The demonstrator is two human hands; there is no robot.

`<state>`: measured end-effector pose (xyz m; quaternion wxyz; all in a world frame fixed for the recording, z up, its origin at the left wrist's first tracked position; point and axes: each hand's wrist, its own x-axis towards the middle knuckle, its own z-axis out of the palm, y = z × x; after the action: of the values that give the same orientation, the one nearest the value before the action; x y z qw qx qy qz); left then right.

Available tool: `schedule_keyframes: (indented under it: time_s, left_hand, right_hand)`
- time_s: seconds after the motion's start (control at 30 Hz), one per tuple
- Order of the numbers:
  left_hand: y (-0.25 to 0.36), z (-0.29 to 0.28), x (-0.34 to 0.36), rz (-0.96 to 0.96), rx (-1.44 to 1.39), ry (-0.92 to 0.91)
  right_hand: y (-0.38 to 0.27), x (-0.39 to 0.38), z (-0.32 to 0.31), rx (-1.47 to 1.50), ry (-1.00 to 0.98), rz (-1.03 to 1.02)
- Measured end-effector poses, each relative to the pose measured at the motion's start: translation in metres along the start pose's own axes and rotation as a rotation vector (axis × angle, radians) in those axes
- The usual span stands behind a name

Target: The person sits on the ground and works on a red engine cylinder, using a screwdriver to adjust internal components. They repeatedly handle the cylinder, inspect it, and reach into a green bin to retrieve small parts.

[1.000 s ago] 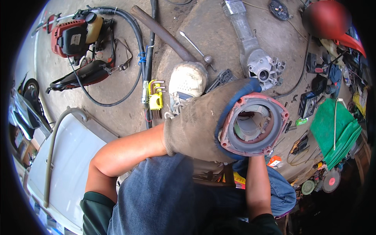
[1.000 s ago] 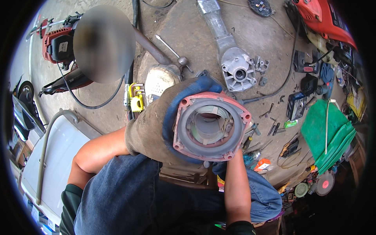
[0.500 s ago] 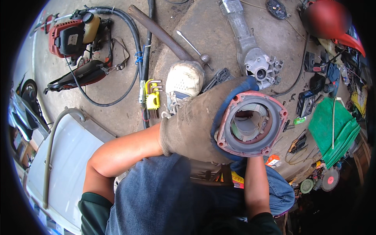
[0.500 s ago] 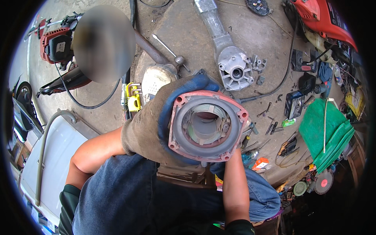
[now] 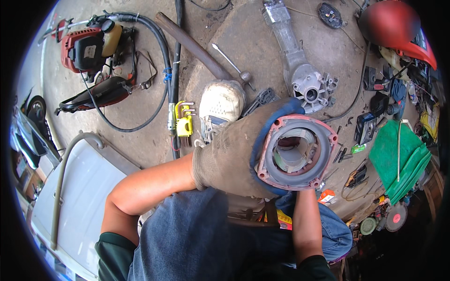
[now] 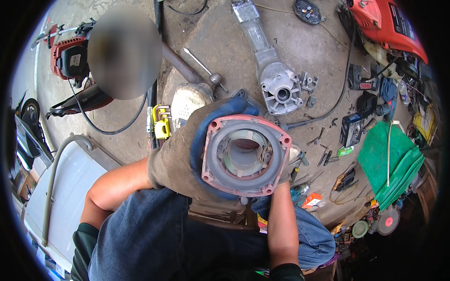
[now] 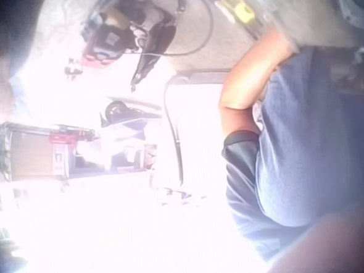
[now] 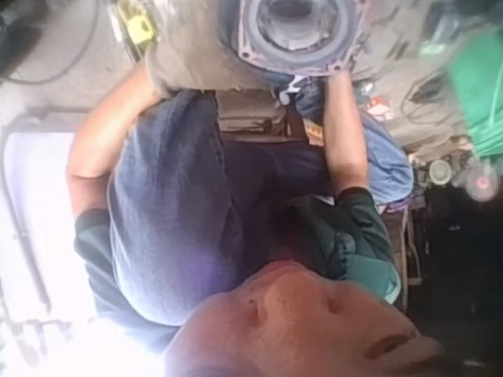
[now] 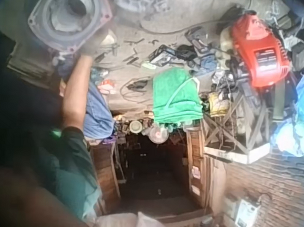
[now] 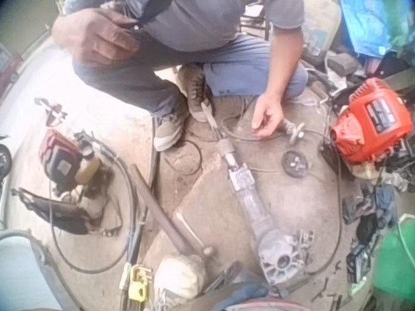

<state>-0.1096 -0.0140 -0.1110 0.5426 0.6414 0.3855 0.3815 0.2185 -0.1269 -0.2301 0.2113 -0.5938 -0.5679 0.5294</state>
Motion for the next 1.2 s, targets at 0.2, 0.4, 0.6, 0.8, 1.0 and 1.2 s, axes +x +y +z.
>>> schedule_keyframes:
  time_s: [0.2, 0.4, 0.6, 0.8, 1.0, 1.2]
  left_hand:
    - [0.01, 0.0, 0.001, -0.163, -0.236, 0.022]
    - [0.012, 0.0, 0.001, -0.129, -0.183, 0.017]
    - [0.01, -0.002, -0.001, -0.162, -0.199, -0.041]
    - [0.008, 0.001, -0.002, -0.145, -0.219, -0.034]
    - [0.003, 0.003, -0.002, -0.156, -0.222, -0.079]
    - [-0.002, 0.005, -0.004, -0.176, -0.276, -0.072]
  right_hand:
    - [0.006, 0.002, -0.001, -0.159, -0.025, -0.122]
    - [0.013, 0.004, -0.003, -0.345, -0.046, -0.25]
    - [0.004, 0.017, -0.006, -0.4, -0.16, -0.272]
    - [0.023, 0.0, 0.002, 0.567, -0.044, 0.341]
    - [0.011, 0.004, 0.007, 0.554, -0.008, 0.304]
    - [0.007, 0.008, 0.008, 0.535, -0.008, 0.274]
